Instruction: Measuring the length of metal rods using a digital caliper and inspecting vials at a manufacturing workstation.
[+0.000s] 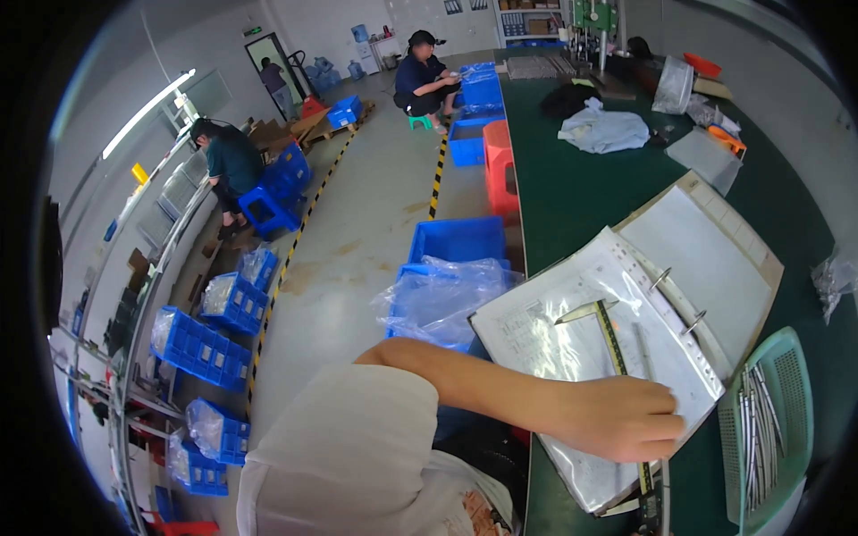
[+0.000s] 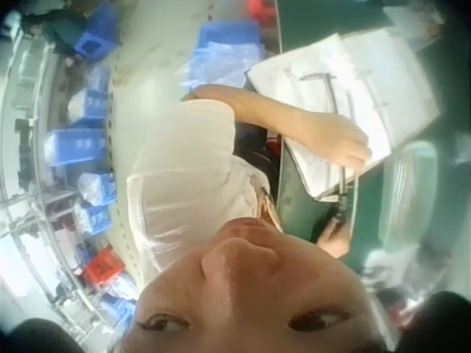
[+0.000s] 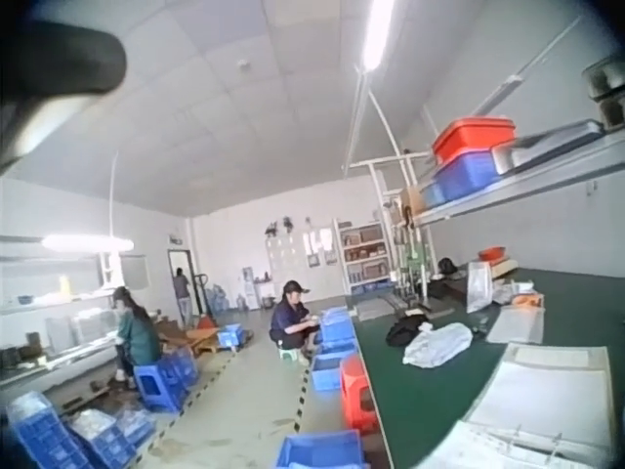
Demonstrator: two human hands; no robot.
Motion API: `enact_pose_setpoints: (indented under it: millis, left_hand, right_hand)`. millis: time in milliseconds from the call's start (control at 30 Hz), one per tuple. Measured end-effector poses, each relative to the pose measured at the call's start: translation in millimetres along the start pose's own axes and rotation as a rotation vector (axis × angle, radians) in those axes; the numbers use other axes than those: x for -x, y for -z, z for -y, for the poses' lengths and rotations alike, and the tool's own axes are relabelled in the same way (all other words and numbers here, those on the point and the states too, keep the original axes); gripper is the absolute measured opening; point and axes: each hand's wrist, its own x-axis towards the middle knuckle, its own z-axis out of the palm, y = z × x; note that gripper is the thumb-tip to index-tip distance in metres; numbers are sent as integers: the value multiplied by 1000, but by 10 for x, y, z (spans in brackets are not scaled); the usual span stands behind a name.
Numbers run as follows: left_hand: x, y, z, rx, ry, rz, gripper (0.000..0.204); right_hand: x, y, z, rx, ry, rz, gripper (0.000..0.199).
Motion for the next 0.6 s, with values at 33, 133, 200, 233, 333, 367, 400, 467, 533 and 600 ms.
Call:
enact_pose_setpoints:
  millis: [33, 133, 200, 233, 333, 367, 400, 467, 533, 600]
  left_hand:
    - [135, 77, -56, -3, 6, 28, 12]
    - [452, 254, -147, -9, 81, 47, 9]
    - [607, 329, -274, -59, 167, 72, 9]
    - [636, 327, -266, -80, 187, 102, 9]
    - [678, 288, -211, -83, 205, 156, 11]
    - [669, 278, -198, -52, 197, 149, 11]
    - [668, 280, -203, -21, 210, 182, 13]
    - [662, 270, -182, 12, 220, 215, 16]
    - [653, 261, -152, 6, 259, 237, 18]
    - [648, 280, -112, -4, 286, 236, 19]
  right_hand:
    - [122, -83, -172, -17, 42, -57, 29]
    - [-26, 62, 115, -134, -80, -42, 28]
    - [-65, -106, 19, -233, -65, -27, 29]
    - [-117, -84, 25, -220, -78, 24, 26]
    - [-173, -71, 82, -150, -89, 31, 26]
    - [-182, -68, 102, -146, -60, -9, 25]
    - [-160, -61, 115, -147, -21, -49, 25]
    - [-96, -34, 113, -132, -47, -32, 26]
    - [-67, -15, 104, -128, -55, -16, 26]
    - [-59, -5, 111, -115, -38, -31, 26]
